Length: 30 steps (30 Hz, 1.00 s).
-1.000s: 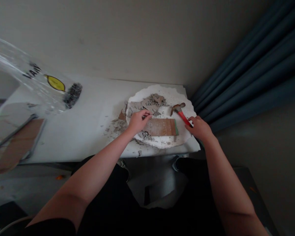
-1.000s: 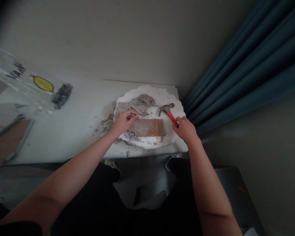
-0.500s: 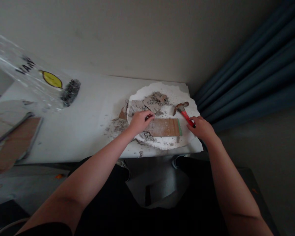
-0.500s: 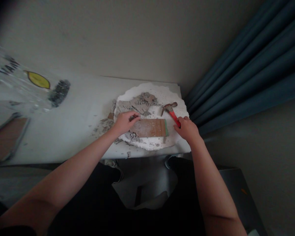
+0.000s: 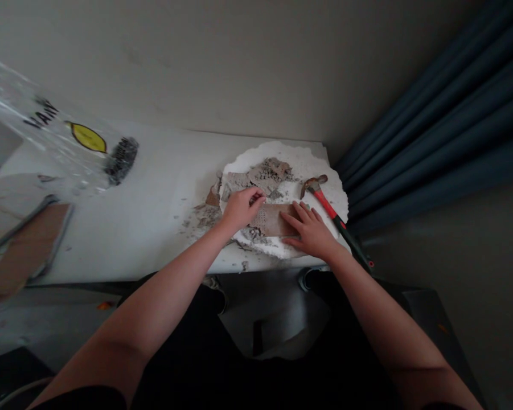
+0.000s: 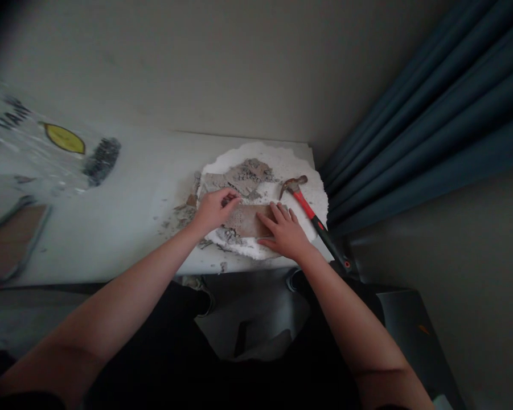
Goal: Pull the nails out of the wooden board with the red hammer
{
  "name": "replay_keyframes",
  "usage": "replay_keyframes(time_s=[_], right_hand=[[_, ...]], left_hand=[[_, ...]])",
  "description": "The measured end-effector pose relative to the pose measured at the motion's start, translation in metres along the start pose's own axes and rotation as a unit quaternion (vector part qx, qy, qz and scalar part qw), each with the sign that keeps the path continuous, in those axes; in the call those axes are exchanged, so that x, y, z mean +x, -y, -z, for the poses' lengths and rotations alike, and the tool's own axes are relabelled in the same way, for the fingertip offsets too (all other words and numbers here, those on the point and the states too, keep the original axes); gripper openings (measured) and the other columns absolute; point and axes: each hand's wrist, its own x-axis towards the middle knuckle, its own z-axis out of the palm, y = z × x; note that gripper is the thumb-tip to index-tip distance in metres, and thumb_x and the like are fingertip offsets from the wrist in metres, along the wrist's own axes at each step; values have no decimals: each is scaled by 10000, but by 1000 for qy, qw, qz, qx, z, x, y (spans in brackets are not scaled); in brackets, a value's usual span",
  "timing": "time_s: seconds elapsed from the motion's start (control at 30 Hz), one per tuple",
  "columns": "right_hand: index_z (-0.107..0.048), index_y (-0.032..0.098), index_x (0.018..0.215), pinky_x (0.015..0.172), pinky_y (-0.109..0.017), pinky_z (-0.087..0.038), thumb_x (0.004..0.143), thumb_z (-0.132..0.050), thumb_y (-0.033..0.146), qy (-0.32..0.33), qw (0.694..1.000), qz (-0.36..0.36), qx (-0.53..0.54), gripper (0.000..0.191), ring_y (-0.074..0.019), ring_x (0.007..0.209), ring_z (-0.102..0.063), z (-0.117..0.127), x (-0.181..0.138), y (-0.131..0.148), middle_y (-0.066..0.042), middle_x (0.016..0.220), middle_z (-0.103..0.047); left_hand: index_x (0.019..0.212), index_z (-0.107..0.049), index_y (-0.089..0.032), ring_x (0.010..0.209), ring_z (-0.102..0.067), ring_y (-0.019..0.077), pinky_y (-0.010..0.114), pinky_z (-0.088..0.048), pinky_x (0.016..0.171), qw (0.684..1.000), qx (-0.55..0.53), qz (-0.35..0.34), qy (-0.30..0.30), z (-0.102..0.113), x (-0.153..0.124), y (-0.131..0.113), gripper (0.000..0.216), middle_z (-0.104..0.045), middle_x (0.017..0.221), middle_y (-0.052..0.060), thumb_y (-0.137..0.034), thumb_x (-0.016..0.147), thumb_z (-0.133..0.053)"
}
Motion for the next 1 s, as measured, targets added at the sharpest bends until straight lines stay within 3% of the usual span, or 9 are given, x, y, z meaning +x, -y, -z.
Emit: replay_keyframes(time_s=[0.17,0.3,0.47,0.57,0.67,0.77,0.87,1.0], right_hand=[[-550,228,1534,1157,-590,-376,843,-785,579,-4,1000,-18,6,810,-418,1359,-498,10,10,-19,-202,1477,-534],[-590,215,1485,1090,-579,-427,789,-825,538,-71,995,-67,24,802,-422,1244,-554,29,12,-27,-206,1353,-595],[-542,238,1487,974,-463,-535,897,-662,638,-139,949,-149,239,723,-306,1115,-659,38,-1,-41,-132,1267,-677],[-565,225,1457,934,-425,-558,937,-573,681,-132,922,-132,340,692,-266,1073,-684,36,-6,-46,-116,1227,-701],[-649,204,1383,987,-433,-535,885,-672,672,-112,946,-56,300,684,-287,1132,-664,35,-5,-40,-131,1262,-691],[-702,182,1342,1003,-446,-522,833,-759,648,-41,978,5,203,692,-309,1120,-658,32,-2,-26,-149,1210,-687],[-719,196,1339,990,-456,-524,790,-799,653,16,989,36,140,719,-325,1108,-653,28,-1,-17,-155,1209,-675],[-710,192,1362,1009,-477,-518,795,-802,637,3,994,37,105,727,-340,1133,-632,20,2,-21,-167,1223,-664]], left_hand=[[973,-711,-206,866,-697,198,316,-552,870,998,-18,7,-58,2,1,-1,134,-764,930,34,-296,929,-624],[994,-694,-206,881,-684,186,306,-549,879,991,-12,3,-137,6,4,0,147,-755,953,37,-322,953,-614],[1029,-665,-205,886,-674,162,272,-537,854,979,-15,7,-204,12,8,2,154,-736,960,31,-329,981,-586],[1024,-660,-205,871,-670,160,273,-537,836,979,-19,8,-202,13,9,2,143,-732,958,31,-319,980,-585],[1017,-657,-207,864,-666,155,273,-534,836,979,-19,7,-204,12,8,1,131,-728,946,25,-311,979,-587],[1013,-652,-208,856,-661,152,268,-532,830,975,-16,7,-220,14,7,0,128,-721,925,19,-312,979,-586],[1001,-650,-208,842,-656,151,272,-534,825,973,-20,5,-231,17,6,0,116,-716,914,21,-305,975,-591],[998,-652,-209,827,-651,148,281,-537,823,974,-25,2,-227,19,5,-1,99,-715,915,26,-286,969,-596]])
